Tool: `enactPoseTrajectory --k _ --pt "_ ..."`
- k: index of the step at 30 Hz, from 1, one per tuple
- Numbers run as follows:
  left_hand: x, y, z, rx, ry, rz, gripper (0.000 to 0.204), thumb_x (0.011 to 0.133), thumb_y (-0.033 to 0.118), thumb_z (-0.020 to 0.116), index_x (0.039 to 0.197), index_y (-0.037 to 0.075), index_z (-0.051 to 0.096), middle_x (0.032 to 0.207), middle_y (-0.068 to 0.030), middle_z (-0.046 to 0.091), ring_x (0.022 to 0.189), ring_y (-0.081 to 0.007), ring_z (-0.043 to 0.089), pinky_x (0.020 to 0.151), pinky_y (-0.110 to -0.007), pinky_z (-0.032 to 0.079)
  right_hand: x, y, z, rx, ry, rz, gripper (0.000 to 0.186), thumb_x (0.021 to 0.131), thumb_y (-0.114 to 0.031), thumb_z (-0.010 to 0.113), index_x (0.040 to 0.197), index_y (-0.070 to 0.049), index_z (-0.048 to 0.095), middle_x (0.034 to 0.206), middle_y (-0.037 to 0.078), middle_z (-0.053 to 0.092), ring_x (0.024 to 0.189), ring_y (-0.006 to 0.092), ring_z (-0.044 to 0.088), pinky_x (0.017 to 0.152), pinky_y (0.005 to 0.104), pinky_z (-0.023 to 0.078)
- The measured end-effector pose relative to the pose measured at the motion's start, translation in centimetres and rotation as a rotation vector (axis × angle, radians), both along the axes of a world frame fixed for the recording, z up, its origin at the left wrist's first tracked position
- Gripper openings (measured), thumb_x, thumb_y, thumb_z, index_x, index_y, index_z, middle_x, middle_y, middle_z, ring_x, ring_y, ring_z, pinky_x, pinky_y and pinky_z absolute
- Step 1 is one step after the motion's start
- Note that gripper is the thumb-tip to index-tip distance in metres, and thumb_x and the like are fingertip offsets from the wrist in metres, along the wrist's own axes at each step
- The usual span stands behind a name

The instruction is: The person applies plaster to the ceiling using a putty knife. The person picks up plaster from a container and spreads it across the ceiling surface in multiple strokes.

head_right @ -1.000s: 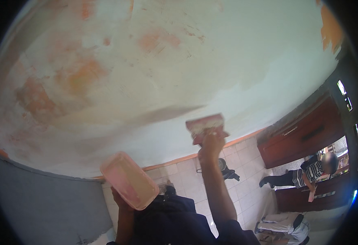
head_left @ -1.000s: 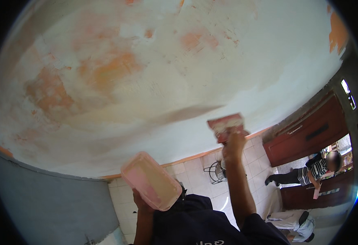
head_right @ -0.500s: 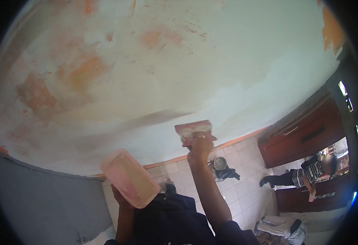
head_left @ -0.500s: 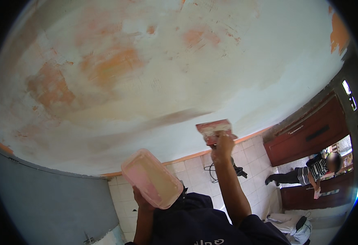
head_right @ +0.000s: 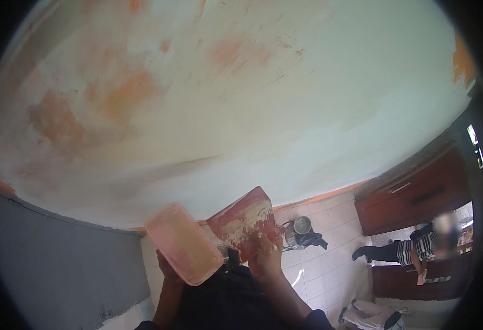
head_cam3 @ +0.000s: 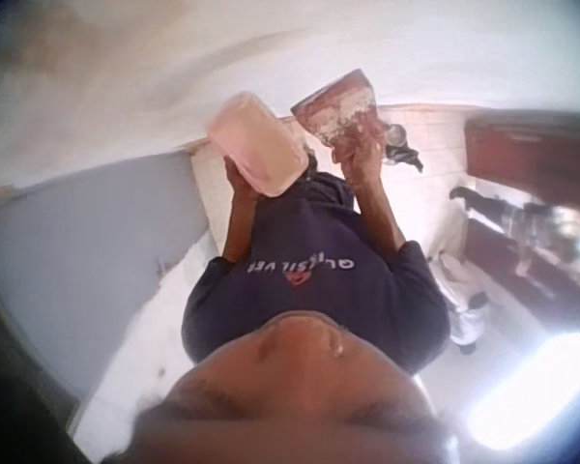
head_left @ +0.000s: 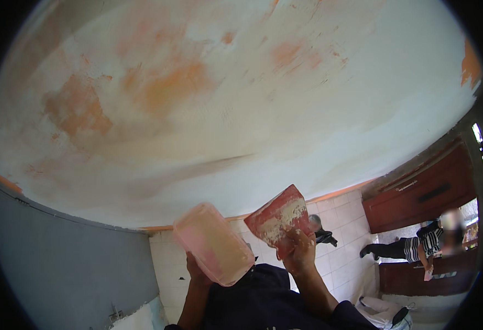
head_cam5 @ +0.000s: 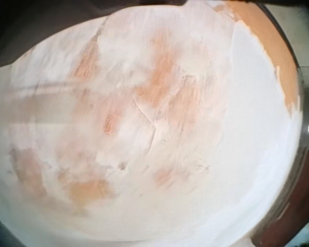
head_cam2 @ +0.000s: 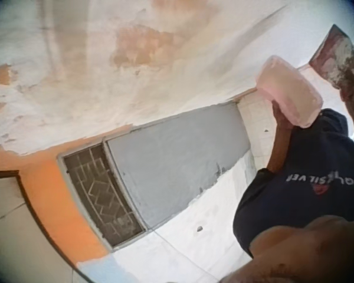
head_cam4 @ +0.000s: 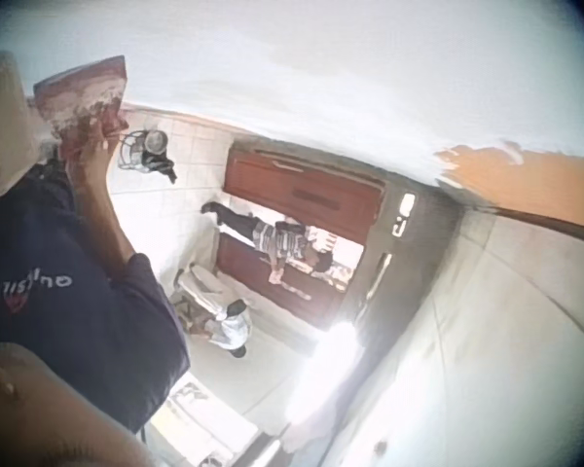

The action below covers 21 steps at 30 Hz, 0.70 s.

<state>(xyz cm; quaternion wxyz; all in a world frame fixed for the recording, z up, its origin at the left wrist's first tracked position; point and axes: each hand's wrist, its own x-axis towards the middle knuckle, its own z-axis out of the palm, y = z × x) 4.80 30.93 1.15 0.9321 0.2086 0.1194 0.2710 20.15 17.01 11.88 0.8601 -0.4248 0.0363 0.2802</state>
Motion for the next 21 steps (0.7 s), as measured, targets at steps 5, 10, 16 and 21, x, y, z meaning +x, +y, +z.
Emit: enactPoseTrajectory --k 5,10,16,21 --pt "1.1 -1.0 0.9 -0.065 -0.023 0.025 0.062 0.085 0.046 0.043 0.130 0.007 0.028 0.124 -0.0123 0.043 0.112 -0.0286 0.044 0.092 -0.044 0.040 -0.3 -2.2 0.1 -0.011 0.008 0.107 0.026 0.079 -0.003 0.048 0.104 0.003 0.044 0.078 0.011 0.054 0.062 0.0194 0.058 0.047 0.0284 0.049" --pt "2.2 -2.3 -1.8 -0.063 -0.036 0.068 0.049 0.089 0.036 0.037 0.128 0.005 0.032 0.122 -0.0119 0.044 0.111 -0.0257 0.045 0.094 -0.040 0.039 1.9 -4.7 3.1 -0.414 -0.426 0.400 0.020 0.074 -0.002 0.056 0.092 0.006 0.053 0.082 0.011 0.058 0.056 0.0126 0.056 0.044 0.0220 0.043" --pt "4.4 -5.0 0.8 -0.192 -0.196 -0.041 0.050 0.091 0.039 0.031 0.129 0.006 0.031 0.124 -0.0119 0.043 0.113 -0.0263 0.044 0.094 -0.040 0.038 1.6 -4.5 5.1 -0.729 -0.982 0.341 0.023 0.068 0.000 0.061 0.090 0.005 0.056 0.069 0.009 0.059 0.055 0.0108 0.056 0.048 0.0232 0.043" --pt "5.1 -6.3 2.3 -0.199 -0.278 -0.076 0.050 0.091 0.039 0.030 0.129 0.007 0.031 0.125 -0.0120 0.042 0.114 -0.0262 0.042 0.097 -0.039 0.035 1.3 -4.4 4.9 -0.868 -1.018 0.327 0.022 0.071 0.001 0.059 0.093 0.004 0.054 0.071 0.010 0.060 0.056 0.0102 0.054 0.049 0.0235 0.042"
